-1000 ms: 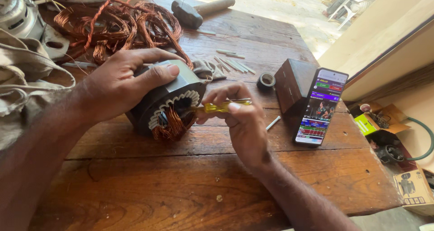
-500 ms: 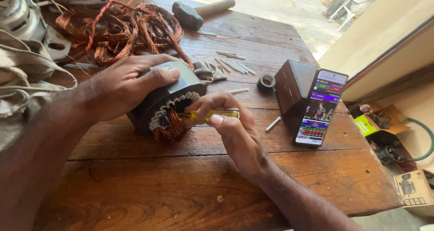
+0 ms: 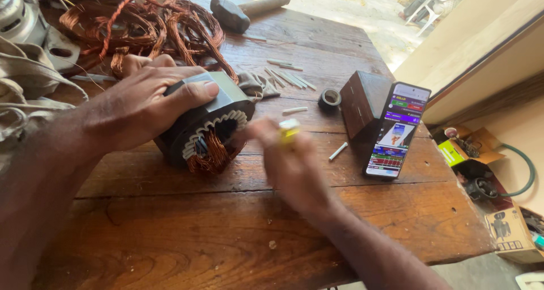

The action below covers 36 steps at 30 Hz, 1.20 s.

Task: The person uses a yellow-handled screwdriver to adjust copper windings inside a motor stator. They hold the stator with one hand and carefully manipulate the internal components with the tool.

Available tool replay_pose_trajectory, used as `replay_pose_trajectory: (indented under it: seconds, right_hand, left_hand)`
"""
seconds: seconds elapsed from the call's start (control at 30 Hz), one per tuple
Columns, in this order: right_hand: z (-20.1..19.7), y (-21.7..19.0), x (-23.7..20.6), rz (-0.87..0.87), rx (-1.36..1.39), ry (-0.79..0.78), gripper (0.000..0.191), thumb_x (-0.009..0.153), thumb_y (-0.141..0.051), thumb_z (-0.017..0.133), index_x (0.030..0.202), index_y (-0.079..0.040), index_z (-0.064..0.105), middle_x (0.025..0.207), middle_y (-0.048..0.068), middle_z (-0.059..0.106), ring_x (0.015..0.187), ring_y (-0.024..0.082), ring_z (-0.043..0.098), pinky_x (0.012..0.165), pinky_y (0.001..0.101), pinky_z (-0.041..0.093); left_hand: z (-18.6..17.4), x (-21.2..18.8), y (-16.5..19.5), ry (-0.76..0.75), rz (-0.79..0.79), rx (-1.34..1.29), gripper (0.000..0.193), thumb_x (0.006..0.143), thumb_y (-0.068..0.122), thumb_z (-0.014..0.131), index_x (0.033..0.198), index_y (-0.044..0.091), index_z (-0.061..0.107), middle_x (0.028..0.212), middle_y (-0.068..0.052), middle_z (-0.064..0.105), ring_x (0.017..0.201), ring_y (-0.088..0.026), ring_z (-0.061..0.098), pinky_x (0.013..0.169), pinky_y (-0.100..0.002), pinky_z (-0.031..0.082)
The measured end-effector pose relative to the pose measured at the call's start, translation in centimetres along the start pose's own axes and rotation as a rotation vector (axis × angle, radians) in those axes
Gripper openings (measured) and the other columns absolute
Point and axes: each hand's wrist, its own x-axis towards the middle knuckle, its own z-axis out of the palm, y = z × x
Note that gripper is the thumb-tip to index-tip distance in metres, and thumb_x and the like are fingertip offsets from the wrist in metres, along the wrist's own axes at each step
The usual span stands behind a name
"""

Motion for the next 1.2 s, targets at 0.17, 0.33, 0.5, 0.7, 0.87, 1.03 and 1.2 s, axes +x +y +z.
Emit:
replay_pose_trajectory:
  seconds: [0.17, 0.33, 0.5, 0.7, 0.87, 1.03, 1.2]
  right_hand:
    - [1.5, -1.9, -0.3, -0.184, -0.246, -0.223, 0.041, 0.109, -0.036, 0.052, 0.123, 0.000, 0.067, 0.079, 0.000, 0.066, 0.073, 0.009, 0.062, 0.065, 0.0253, 0.052]
    - [1.7, -2.1, 0.1, -0.162, -0.159, -0.311, 0.040, 0.107, -0.038, 0.061, 0.119, -0.001, 0.066, 0.094, 0.002, 0.066, 0.083, 0.007, 0.065, 0.069, 0.0272, 0.058]
    - [1.2, -1.7, 0.0, 0.068, -0.004, -0.341, 0.038, 0.098, -0.031, 0.072, 0.121, -0.001, 0.070, 0.095, 0.004, 0.070, 0.085, 0.007, 0.060, 0.072, 0.0275, 0.052]
    - [1.3, -1.2, 0.2, 0.066, 0.197, -0.356, 0.044, 0.095, -0.030, 0.077, 0.127, -0.001, 0.069, 0.111, 0.003, 0.074, 0.102, 0.006, 0.065, 0.091, 0.0251, 0.056]
    - [1.3, -1.1, 0.3, 0.120, 0.170, -0.329, 0.039, 0.092, -0.028, 0.079, 0.121, -0.001, 0.073, 0.105, 0.003, 0.076, 0.098, 0.008, 0.067, 0.089, 0.0265, 0.056]
    - [1.2, -1.1, 0.3, 0.097, 0.158, -0.315, 0.038, 0.091, -0.028, 0.079, 0.118, -0.002, 0.074, 0.104, 0.002, 0.077, 0.098, 0.008, 0.068, 0.089, 0.0258, 0.056]
    - [1.4, -1.2, 0.1, 0.007, 0.048, -0.272, 0.036, 0.092, -0.030, 0.079, 0.114, -0.002, 0.075, 0.091, -0.001, 0.074, 0.082, 0.004, 0.064, 0.071, 0.0223, 0.054]
  left_hand:
    - [-0.2, -0.2, 0.6, 0.026, 0.053, -0.099, 0.091, 0.082, 0.075, 0.032, 0.128, 0.004, 0.066, 0.106, -0.017, 0.056, 0.110, -0.030, 0.053, 0.097, -0.052, 0.041]
    - [0.1, -0.2, 0.2, 0.090, 0.043, -0.018, 0.088, 0.094, 0.073, 0.035, 0.141, 0.004, 0.062, 0.111, -0.018, 0.055, 0.112, -0.031, 0.048, 0.091, -0.055, 0.037]
    - [-0.4, 0.4, -0.4, 0.050, 0.139, 0.158, 0.079, 0.097, 0.071, 0.024, 0.117, 0.010, 0.070, 0.102, -0.008, 0.060, 0.101, -0.029, 0.041, 0.096, -0.051, 0.035]
    - [-0.9, 0.4, -0.8, 0.058, 0.151, 0.256, 0.085, 0.096, 0.073, 0.021, 0.095, 0.015, 0.083, 0.095, -0.011, 0.060, 0.097, -0.029, 0.040, 0.096, -0.051, 0.032]
    - [-0.4, 0.2, -0.3, 0.217, 0.393, 0.192, 0.076, 0.100, 0.066, 0.023, 0.075, 0.012, 0.071, 0.072, -0.010, 0.059, 0.075, -0.023, 0.056, 0.071, -0.042, 0.049]
    - [0.6, -0.9, 0.4, 0.466, 0.251, -0.012, 0.061, 0.099, 0.050, 0.039, 0.064, 0.006, 0.063, 0.050, -0.007, 0.055, 0.041, -0.022, 0.051, 0.040, -0.043, 0.039]
    - [1.6, -1.0, 0.6, 0.637, 0.220, -0.137, 0.062, 0.104, 0.044, 0.038, 0.062, -0.001, 0.051, 0.048, -0.009, 0.047, 0.045, -0.023, 0.044, 0.048, -0.043, 0.034]
